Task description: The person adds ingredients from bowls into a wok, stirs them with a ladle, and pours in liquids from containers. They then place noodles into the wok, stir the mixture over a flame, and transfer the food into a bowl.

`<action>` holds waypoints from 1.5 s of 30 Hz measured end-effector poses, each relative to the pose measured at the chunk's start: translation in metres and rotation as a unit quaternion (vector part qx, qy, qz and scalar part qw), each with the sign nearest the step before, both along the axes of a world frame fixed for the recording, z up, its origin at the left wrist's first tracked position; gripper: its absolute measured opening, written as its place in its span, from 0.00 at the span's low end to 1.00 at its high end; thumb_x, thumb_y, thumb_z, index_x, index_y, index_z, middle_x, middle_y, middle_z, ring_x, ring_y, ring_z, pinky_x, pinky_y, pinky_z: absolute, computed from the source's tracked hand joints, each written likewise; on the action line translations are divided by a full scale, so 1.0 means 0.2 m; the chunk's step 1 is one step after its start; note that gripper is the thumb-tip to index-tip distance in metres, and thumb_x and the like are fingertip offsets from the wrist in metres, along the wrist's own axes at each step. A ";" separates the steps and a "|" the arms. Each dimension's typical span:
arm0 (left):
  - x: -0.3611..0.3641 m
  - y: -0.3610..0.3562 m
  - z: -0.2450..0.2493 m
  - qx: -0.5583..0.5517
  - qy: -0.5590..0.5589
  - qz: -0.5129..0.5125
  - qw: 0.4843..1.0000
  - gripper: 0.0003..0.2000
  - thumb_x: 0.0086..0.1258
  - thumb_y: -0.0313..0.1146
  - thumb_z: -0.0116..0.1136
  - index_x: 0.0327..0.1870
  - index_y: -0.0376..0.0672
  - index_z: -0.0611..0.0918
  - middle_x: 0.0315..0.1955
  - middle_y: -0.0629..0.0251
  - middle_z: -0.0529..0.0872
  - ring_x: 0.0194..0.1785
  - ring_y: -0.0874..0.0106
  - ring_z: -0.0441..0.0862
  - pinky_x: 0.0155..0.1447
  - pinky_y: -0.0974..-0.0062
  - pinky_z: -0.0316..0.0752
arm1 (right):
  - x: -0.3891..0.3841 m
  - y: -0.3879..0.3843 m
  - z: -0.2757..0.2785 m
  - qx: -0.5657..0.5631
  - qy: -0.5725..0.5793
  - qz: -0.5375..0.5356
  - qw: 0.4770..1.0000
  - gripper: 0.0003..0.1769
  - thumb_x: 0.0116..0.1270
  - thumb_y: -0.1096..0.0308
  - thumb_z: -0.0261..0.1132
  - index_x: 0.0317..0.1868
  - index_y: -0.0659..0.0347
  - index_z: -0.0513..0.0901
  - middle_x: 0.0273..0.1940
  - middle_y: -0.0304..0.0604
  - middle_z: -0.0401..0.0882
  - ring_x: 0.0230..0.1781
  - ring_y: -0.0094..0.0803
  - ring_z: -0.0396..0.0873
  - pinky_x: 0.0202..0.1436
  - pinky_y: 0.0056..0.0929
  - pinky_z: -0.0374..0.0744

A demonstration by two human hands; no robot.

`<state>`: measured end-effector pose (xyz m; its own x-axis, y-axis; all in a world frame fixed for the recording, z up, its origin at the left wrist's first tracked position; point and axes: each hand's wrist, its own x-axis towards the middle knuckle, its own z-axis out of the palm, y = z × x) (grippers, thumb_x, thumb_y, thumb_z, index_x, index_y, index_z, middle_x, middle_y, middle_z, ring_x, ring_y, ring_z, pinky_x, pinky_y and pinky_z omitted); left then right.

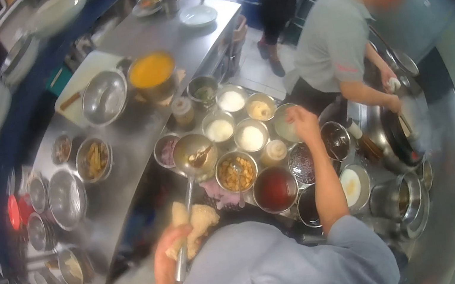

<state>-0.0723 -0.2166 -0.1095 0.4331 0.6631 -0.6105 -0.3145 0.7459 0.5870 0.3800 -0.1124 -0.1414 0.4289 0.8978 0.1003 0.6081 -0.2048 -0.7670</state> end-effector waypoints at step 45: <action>-0.17 -0.04 -0.09 -0.004 -0.029 -0.017 0.999 0.24 0.60 0.34 0.62 0.56 0.30 0.74 0.36 0.51 0.84 0.32 0.68 0.82 0.33 0.76 0.77 | -0.46 0.45 -0.27 -0.134 0.111 0.135 0.975 0.17 0.68 0.61 0.59 0.44 0.67 0.85 0.36 0.44 0.88 0.40 0.30 0.83 0.50 0.29 0.76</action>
<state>-0.1067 -0.2238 -0.1284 0.4896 0.6430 -0.5889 -0.3225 0.7611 0.5628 0.2874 -0.0226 -0.1950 0.1584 0.9619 -0.2230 0.4923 -0.2728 -0.8266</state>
